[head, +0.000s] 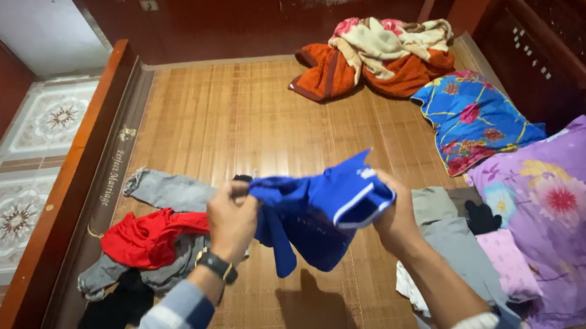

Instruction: The person folds several pieces of clothing on a wooden floor, including a blue t-shirt, a white t-shirt, a red t-shirt, light blue jeans, black pants, and a black sock. Each item is smoothed, folded, and placed into a growing stack.

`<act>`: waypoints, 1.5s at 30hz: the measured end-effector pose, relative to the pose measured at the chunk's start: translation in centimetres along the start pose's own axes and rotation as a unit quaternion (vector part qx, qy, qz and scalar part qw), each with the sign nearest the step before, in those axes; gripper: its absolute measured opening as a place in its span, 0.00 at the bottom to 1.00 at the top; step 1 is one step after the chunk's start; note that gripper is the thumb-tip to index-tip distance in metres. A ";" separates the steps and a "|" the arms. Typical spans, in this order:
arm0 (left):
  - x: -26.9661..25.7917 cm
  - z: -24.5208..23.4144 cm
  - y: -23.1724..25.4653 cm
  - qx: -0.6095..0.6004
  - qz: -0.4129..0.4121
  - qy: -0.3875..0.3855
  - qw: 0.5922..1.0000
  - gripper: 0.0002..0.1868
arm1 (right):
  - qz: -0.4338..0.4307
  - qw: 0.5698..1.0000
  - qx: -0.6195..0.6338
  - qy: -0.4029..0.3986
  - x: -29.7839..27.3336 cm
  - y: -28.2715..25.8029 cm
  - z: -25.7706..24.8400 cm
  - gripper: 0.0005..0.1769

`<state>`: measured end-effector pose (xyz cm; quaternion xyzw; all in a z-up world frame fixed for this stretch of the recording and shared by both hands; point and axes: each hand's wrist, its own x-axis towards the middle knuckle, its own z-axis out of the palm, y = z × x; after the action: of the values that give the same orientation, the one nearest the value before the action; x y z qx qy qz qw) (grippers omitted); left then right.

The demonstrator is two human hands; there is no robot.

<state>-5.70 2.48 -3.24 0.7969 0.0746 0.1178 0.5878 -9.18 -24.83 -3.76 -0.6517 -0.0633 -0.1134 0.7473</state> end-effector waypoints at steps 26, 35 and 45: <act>16.1 25.2 -33.9 -0.181 -0.312 -0.116 0.925 0.02 | 0.408 0.907 -0.035 0.098 18.2 34.4 -11.7 0.10; 20.0 28.7 -48.0 -0.144 -0.252 -0.108 0.951 0.09 | 0.187 0.974 -0.121 0.052 16.2 49.0 -12.9 0.16; 11.0 20.9 -54.0 0.386 0.100 -0.203 0.894 0.41 | 0.149 0.687 -0.588 -0.400 0.5 53.1 -11.2 0.48</act>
<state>11.69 2.15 -59.58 0.9709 -0.0868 -0.0268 0.2216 4.06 -29.35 -56.24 -0.9418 -0.1789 0.2569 0.1221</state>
